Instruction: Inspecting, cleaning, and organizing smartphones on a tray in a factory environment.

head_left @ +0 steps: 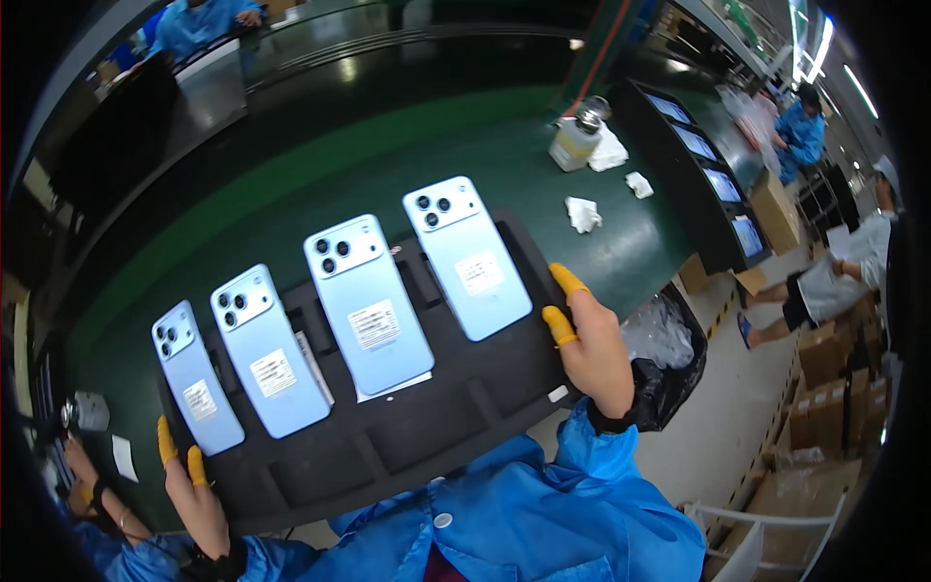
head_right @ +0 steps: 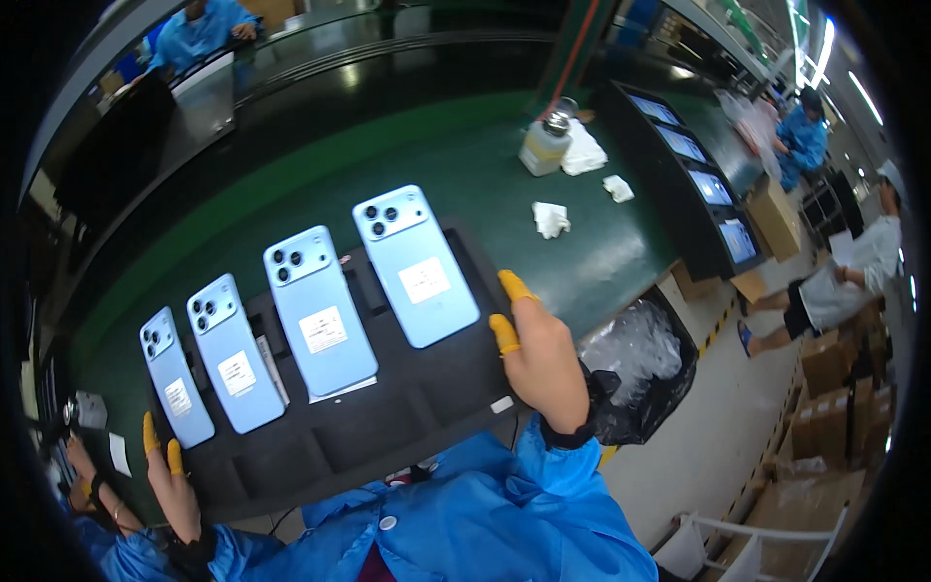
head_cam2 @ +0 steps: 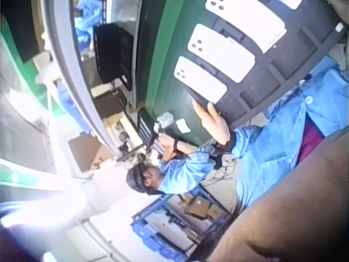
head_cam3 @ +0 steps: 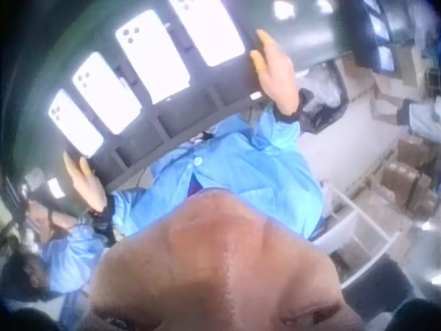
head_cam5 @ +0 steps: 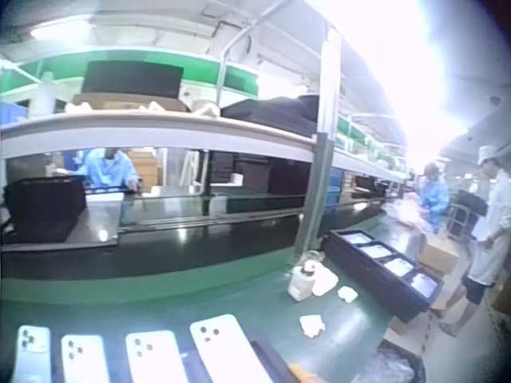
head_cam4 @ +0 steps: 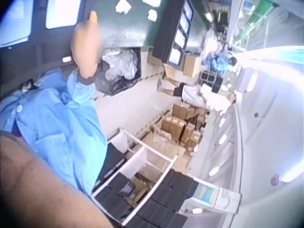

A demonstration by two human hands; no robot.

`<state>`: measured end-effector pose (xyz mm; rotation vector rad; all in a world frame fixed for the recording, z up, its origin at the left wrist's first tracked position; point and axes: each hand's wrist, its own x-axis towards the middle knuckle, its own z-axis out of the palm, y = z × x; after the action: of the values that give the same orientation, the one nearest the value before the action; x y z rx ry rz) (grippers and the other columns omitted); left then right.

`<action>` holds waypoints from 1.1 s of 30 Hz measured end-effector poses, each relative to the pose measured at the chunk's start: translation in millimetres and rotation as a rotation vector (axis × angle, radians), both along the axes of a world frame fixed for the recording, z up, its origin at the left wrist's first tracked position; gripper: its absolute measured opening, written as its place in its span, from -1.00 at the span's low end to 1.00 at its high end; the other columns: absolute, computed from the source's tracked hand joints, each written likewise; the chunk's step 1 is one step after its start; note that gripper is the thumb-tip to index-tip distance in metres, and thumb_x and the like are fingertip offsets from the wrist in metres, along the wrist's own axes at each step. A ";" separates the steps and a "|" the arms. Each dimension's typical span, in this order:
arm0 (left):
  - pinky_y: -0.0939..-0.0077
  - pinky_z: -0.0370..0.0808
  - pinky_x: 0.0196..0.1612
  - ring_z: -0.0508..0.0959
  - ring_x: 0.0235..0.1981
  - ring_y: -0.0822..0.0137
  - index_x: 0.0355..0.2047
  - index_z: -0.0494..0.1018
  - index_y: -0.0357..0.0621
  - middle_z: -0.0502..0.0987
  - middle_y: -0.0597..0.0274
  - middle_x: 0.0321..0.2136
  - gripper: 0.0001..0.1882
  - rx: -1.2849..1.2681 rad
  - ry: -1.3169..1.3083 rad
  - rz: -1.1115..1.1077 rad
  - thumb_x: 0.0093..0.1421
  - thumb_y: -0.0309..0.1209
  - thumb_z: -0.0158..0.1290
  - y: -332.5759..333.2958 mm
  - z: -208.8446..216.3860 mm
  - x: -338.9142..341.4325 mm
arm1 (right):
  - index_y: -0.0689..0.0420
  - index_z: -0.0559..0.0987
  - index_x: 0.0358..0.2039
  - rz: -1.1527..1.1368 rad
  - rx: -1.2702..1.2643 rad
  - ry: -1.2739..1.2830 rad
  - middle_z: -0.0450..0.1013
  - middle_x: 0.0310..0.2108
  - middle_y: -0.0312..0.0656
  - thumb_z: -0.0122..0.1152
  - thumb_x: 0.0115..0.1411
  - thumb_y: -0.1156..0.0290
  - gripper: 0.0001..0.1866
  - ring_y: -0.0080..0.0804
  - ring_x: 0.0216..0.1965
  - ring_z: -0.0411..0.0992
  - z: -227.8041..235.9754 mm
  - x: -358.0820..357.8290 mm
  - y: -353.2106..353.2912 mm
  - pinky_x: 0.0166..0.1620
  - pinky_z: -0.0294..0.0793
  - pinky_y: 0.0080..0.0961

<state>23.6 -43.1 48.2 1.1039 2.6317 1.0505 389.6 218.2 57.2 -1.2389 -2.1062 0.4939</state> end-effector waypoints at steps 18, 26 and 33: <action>0.43 0.34 -0.01 0.45 -0.10 0.08 0.06 0.24 -0.45 0.42 -0.16 -0.07 -0.64 -0.131 0.087 0.078 0.25 -0.59 -0.20 2.2 6.6 9.7 | 0.36 0.36 0.01 0.016 0.087 -0.063 0.42 -0.37 0.21 0.09 0.15 0.61 -0.61 0.02 -0.52 0.35 5.0 5.1 0.2 -0.42 0.36 -0.35; 0.31 0.41 -0.19 0.47 -0.30 0.02 -0.14 0.30 -0.47 0.44 -0.21 -0.27 -0.78 -0.024 0.144 0.075 0.25 -0.54 -0.10 3.7 3.2 9.1 | 0.39 0.38 -0.03 0.007 0.087 -0.075 0.43 -0.34 0.22 0.09 0.15 0.60 -0.65 0.01 -0.52 0.37 2.9 6.9 -0.1 -0.40 0.38 -0.34; 0.34 0.41 -0.18 0.48 -0.28 0.04 -0.12 0.30 -0.47 0.45 -0.21 -0.24 -0.75 -0.070 0.170 0.079 0.26 -0.51 -0.09 3.3 4.5 8.9 | 0.38 0.37 0.01 -0.015 0.050 -0.092 0.43 -0.35 0.22 0.09 0.16 0.60 -0.62 -0.06 -0.54 0.37 6.5 5.5 -1.6 -0.42 0.37 -0.36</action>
<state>32.4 -39.9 52.7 1.1312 2.8418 0.9077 395.1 216.6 63.8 -1.2696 -2.1712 0.3816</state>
